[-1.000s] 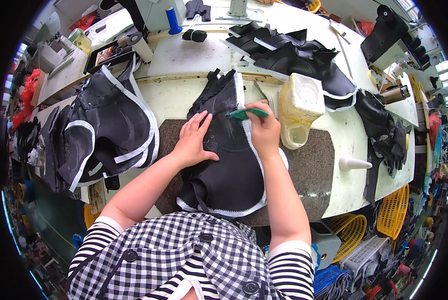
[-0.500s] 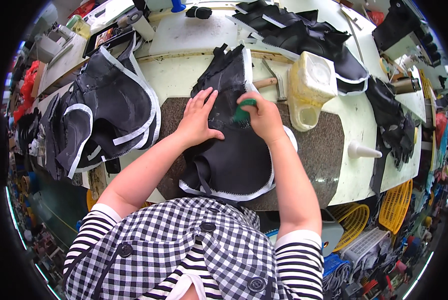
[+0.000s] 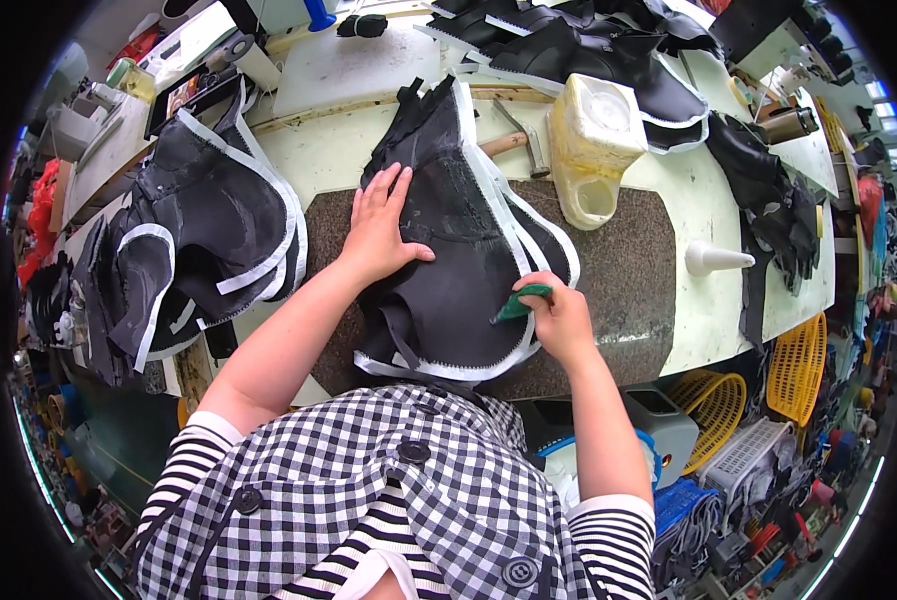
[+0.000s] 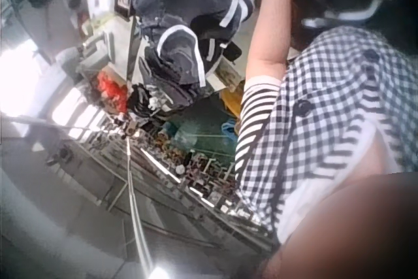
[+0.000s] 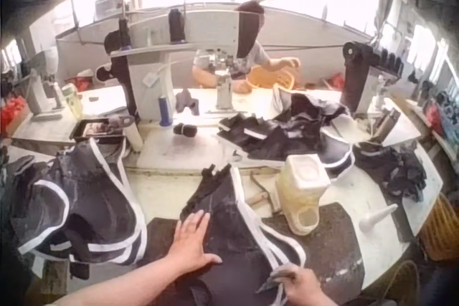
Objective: Applying glue/adhesive to the edges and surfaces of shoe uppers using a small green brush tool.
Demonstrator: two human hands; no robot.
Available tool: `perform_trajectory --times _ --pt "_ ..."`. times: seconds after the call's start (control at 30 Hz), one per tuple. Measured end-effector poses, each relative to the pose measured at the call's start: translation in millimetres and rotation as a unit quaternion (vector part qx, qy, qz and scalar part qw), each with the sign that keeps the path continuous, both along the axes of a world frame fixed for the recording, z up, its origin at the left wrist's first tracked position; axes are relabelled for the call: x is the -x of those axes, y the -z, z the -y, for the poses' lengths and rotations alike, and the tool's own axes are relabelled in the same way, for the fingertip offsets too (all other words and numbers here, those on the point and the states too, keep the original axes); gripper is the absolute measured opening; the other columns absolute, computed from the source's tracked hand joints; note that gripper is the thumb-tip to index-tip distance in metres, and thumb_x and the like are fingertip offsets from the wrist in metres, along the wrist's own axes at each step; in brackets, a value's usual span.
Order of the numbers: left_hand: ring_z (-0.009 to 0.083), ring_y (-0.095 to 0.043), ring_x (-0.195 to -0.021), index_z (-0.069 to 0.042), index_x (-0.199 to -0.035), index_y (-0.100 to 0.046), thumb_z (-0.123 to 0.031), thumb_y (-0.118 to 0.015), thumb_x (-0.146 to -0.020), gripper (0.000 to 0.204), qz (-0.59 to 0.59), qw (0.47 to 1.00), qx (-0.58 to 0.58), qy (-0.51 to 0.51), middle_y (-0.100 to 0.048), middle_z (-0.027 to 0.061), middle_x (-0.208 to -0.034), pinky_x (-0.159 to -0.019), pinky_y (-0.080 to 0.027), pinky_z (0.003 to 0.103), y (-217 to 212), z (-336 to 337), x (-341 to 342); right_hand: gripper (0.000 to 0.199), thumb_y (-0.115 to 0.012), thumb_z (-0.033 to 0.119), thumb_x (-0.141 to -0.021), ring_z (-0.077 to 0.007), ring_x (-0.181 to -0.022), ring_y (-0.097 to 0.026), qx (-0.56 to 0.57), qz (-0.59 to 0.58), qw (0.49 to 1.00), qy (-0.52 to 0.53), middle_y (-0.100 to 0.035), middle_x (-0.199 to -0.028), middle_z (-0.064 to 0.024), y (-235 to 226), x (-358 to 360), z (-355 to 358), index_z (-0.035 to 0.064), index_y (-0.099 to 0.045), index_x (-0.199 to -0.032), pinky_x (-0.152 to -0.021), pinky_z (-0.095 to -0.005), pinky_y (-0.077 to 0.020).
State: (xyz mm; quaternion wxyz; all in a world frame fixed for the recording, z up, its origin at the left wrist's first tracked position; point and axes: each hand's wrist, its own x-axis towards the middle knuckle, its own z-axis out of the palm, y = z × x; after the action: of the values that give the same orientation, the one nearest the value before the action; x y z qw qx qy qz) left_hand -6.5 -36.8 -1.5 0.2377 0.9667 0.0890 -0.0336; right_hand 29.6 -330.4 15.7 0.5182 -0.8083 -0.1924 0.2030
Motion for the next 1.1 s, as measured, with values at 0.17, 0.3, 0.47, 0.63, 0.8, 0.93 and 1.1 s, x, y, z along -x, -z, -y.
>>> perform_trajectory --times 0.17,0.3,0.47,0.63,0.8,0.93,1.1 --pt "0.0317 -0.014 -0.147 -0.011 -0.153 -0.018 -0.046 -0.087 -0.057 0.123 0.024 0.999 -0.030 0.006 -0.017 0.0114 -0.158 -0.118 -0.011 0.051 1 5 -4 0.014 -0.062 -0.003 -0.088 -0.0212 -0.090 -0.069 -0.154 0.157 0.969 0.110 -0.071 -0.096 -0.0101 0 -8 -40 0.0011 -0.064 -0.101 -0.080 -0.0286 -0.0528" --pt "0.0328 -0.012 -0.147 -0.012 -0.154 -0.013 -0.046 -0.085 -0.061 0.123 0.011 0.998 -0.057 -0.028 -0.013 0.0136 -0.159 -0.118 -0.012 0.052 -3 8 8 0.013 -0.060 -0.005 -0.088 -0.0257 -0.087 -0.068 -0.105 0.224 0.955 0.164 -0.070 -0.096 -0.0131 38 77 -1 0.0040 -0.063 -0.098 -0.078 -0.0337 -0.0535" --pt "0.0375 -0.016 -0.145 -0.016 -0.144 -0.037 -0.044 -0.084 -0.065 0.096 0.050 0.994 0.065 -0.065 -0.021 0.0204 -0.155 -0.116 -0.016 0.052 -9 15 39 0.016 -0.062 -0.005 -0.088 -0.0234 -0.089 -0.066 -0.146 0.180 0.953 0.195 -0.069 -0.096 -0.0137 18 147 -4 0.0029 -0.060 -0.102 -0.082 -0.0317 -0.0511" --pt "0.0315 -0.046 -0.131 -0.016 -0.104 -0.071 -0.018 -0.080 -0.073 0.033 -0.053 0.956 0.281 0.067 -0.045 0.0128 -0.143 -0.104 -0.042 0.039 -47 31 98 0.015 -0.064 -0.002 -0.089 -0.0195 -0.087 -0.062 -0.067 0.210 0.944 0.246 -0.063 -0.096 -0.0098 36 136 5 0.0027 -0.060 -0.103 -0.077 -0.0267 -0.0488" --pt "0.0314 -0.057 -0.116 -0.013 -0.102 -0.071 0.006 -0.065 -0.077 0.032 0.004 0.971 0.210 0.115 -0.051 0.0093 -0.140 -0.096 -0.049 0.037 -30 30 108 0.015 -0.063 -0.001 -0.089 -0.0162 -0.085 -0.063 -0.153 0.099 0.969 0.166 -0.064 -0.093 -0.0084 21 140 -24 0.0042 -0.061 -0.103 -0.074 -0.0250 -0.0494" --pt "0.0270 -0.067 -0.102 -0.012 -0.104 -0.071 0.014 -0.058 -0.077 0.039 0.008 0.962 0.242 0.124 -0.049 0.0088 -0.142 -0.084 -0.056 0.034 -14 26 108 0.012 -0.063 -0.004 -0.087 -0.0204 -0.090 -0.067 -0.130 0.064 0.988 0.052 -0.069 -0.097 -0.0107 2 121 -33 0.0017 -0.063 -0.098 -0.080 -0.0294 -0.0525" --pt "0.0249 -0.069 -0.096 -0.013 -0.107 -0.070 0.016 -0.055 -0.075 0.045 0.003 0.958 0.256 0.131 -0.049 0.0089 -0.142 -0.081 -0.057 0.032 -8 22 109 0.016 -0.062 -0.004 -0.083 -0.0281 -0.088 -0.068 0.020 0.086 0.973 -0.212 -0.069 -0.093 -0.0123 -8 80 -55 0.0043 -0.065 -0.095 -0.078 -0.0321 -0.0529"
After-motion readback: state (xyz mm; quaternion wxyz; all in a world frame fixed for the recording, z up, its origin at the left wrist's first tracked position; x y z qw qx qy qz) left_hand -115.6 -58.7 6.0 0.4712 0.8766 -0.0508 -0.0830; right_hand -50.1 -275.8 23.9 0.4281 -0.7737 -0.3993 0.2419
